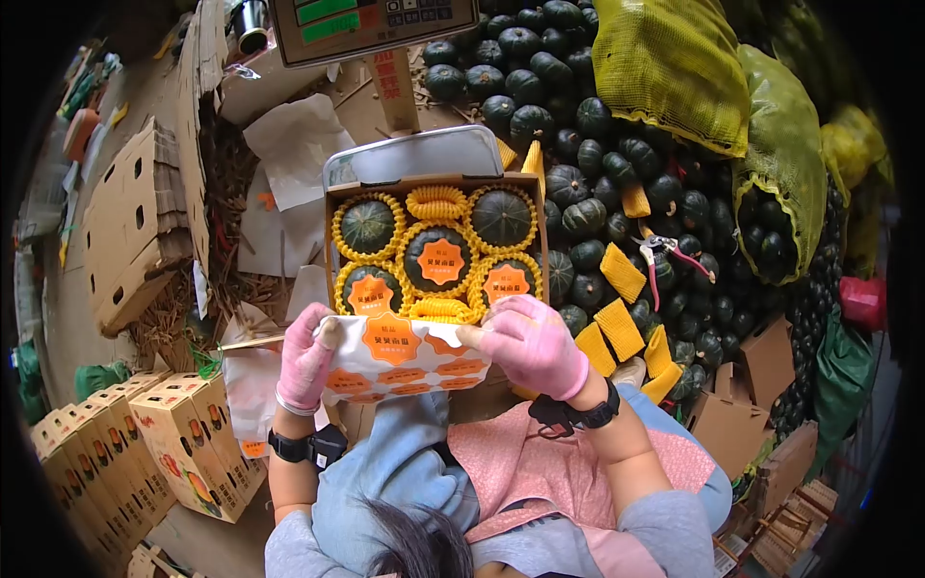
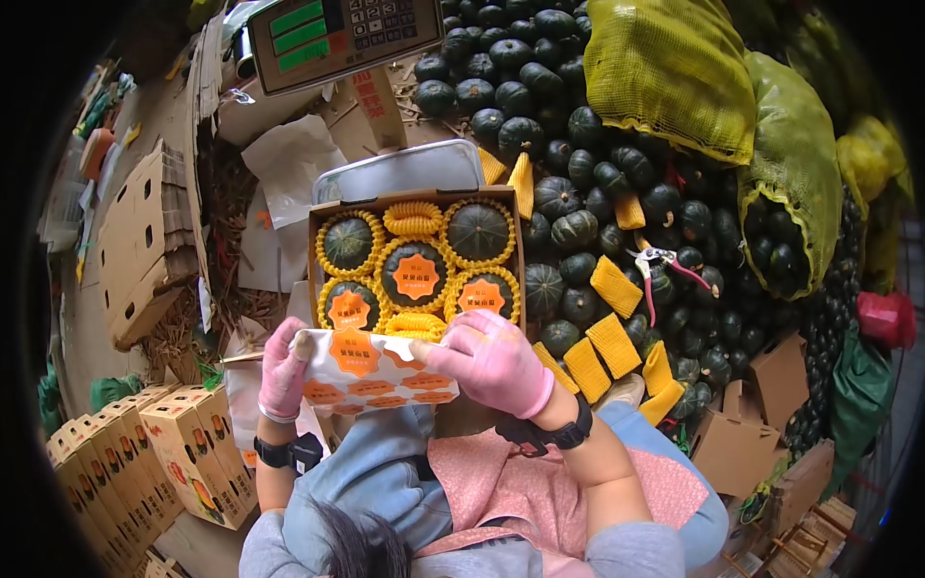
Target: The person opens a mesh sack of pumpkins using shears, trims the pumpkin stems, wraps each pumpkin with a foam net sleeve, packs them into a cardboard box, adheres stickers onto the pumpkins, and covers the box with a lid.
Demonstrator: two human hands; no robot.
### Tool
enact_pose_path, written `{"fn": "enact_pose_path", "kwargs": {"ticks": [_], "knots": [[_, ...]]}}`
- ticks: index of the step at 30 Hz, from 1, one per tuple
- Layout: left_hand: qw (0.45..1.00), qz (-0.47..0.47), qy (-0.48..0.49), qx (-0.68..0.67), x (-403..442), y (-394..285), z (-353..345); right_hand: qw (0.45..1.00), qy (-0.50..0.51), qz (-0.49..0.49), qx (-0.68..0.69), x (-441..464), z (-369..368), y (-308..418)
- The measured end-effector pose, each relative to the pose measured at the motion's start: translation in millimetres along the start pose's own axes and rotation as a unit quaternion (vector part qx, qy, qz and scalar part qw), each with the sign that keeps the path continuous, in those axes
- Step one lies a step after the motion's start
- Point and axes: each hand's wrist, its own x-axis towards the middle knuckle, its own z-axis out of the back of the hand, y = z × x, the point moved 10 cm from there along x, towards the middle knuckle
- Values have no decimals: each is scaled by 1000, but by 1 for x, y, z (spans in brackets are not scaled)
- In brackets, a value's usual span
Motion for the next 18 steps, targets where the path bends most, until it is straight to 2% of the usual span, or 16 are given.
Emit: {"fn": "enact_pose_path", "kwargs": {"ticks": [2, 4, 5, 6, 7, 8, 9, 10, 11, 14, 18], "knots": [[997, -6, -8, 78, 5, 6, -2, 997, -13, 55, -45, 6, 10, 13], [994, 6, -29, 105, 8, 17, 3, 998, 0, 37, 43, 20, 26, 11], [990, 6, -32, 138, 9, 19, 3, 992, -6, -10, 129, 25, 34, -2], [984, 5, -36, 172, 10, 19, 4, 949, -37, -149, 275, 16, 32, -41], [978, 5, -39, 206, 11, 20, 6, 868, -104, -292, 389, -5, 26, -83], [974, 1, -36, 225, 10, 21, 6, 837, -143, -375, 373, -17, 24, -120], [969, -3, -33, 244, 9, 22, 6, 867, -156, -398, 255, -16, 30, -151], [965, -9, -30, 262, 10, 22, 6, 847, -156, -449, 240, -22, 26, -173], [963, -9, -34, 266, 10, 20, 5, 868, -141, -441, 180, -15, 25, -182], [951, -42, -35, 305, 7, 6, -2, 861, -78, -486, 125, -13, 9, -202], [938, -67, -22, 339, 5, 6, -3, 880, -70, -466, 53, -12, 4, -211]]}}
